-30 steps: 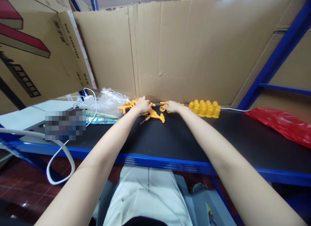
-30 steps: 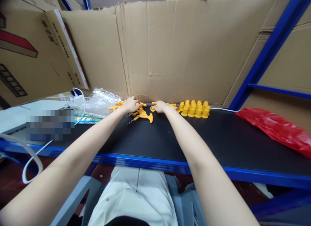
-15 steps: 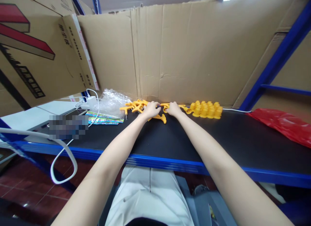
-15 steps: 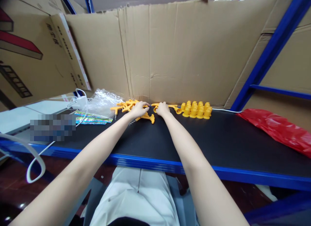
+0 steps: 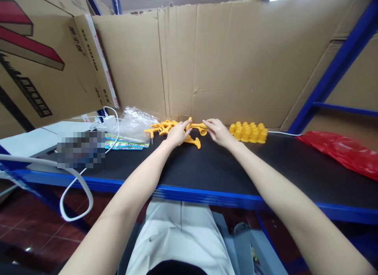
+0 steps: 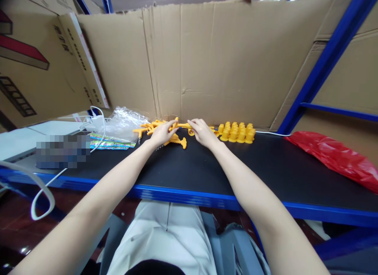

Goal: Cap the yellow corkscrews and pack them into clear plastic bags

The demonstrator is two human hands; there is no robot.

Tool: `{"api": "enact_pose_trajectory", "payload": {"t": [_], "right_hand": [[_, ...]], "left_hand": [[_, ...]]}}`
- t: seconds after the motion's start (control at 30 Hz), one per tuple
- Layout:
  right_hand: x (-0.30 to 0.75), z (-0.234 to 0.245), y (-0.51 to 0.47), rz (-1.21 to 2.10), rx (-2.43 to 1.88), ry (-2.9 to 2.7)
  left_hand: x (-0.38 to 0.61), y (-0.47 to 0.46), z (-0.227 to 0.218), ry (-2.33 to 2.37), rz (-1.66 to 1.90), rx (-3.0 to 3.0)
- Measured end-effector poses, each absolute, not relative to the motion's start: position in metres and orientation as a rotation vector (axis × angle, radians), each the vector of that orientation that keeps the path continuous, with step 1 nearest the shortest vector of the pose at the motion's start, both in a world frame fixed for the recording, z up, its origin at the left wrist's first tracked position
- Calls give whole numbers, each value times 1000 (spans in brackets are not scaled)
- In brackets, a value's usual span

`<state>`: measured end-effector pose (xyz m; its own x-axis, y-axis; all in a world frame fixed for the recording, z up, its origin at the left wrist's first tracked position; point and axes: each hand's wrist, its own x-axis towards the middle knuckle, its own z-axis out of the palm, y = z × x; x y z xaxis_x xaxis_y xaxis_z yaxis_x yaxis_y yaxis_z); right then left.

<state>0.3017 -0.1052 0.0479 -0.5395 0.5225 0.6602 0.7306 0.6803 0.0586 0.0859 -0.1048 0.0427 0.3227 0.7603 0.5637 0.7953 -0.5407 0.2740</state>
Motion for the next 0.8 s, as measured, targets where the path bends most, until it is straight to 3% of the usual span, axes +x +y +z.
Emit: {"api": "enact_pose_trajectory", "payload": {"t": [0.23,0.53,0.8], "right_hand": [[293,51,-120,-553,-719,-2261],[286,44,-124,-653,-1215,-2357],[274,47,-129,-972,-1267,-2351]], "left_hand": [[86,-108,47,-1455,-1100,-2427],[89,-113,48,-1494,-921,-2414],[90,-106,44,-1664,-823,-2471]]}}
